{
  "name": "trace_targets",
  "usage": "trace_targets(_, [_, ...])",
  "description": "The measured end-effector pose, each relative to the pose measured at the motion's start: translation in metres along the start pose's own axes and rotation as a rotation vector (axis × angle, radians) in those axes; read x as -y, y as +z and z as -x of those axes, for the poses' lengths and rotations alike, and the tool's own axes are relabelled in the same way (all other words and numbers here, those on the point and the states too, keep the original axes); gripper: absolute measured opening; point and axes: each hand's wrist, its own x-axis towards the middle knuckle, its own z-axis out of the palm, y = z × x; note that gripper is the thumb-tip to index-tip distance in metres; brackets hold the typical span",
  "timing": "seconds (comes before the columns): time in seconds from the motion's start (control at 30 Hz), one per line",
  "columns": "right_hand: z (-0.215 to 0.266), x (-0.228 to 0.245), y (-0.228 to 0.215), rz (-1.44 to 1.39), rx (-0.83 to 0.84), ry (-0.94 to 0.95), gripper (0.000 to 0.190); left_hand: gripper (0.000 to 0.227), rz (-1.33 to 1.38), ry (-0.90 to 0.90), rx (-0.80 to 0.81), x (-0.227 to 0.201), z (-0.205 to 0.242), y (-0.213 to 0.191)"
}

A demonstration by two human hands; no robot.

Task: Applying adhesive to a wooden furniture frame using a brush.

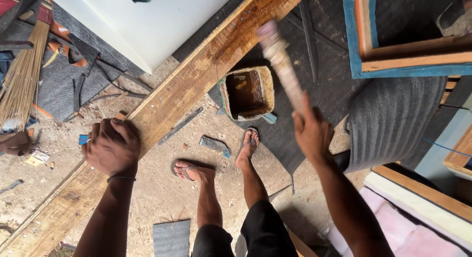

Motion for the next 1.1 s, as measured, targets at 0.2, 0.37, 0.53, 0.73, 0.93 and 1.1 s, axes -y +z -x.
trace_targets(0.2, [-0.054,-0.003,0.000,0.016,-0.137,0.060,0.068,0.040,0.019,-0.048,0.083,0.004,-0.002,0.006])
trace_targets(0.37, [-0.037,0.027,-0.015,-0.176,0.050,0.212,0.072,0.037,-0.054,-0.001,-0.037,-0.003,-0.002,-0.002])
trace_targets(0.53, [-0.077,-0.009,-0.001,0.079,-0.177,0.108,0.068,0.036,-0.007,-0.044,0.045,-0.001,-0.003,0.003])
trace_targets(0.73, [-0.030,-0.001,-0.013,0.176,-0.329,-0.328,0.071,0.033,0.023,-0.011,-0.006,-0.005,-0.003,-0.007])
trace_targets(0.93, [-0.096,-0.035,-0.012,0.114,-0.123,0.021,0.076,0.037,0.016,-0.023,0.033,0.000,-0.002,0.003])
trace_targets(1.1, [-0.018,-0.001,-0.001,-0.082,-0.140,-0.271,0.084,0.038,-0.009,-0.015,0.014,0.008,0.004,0.011])
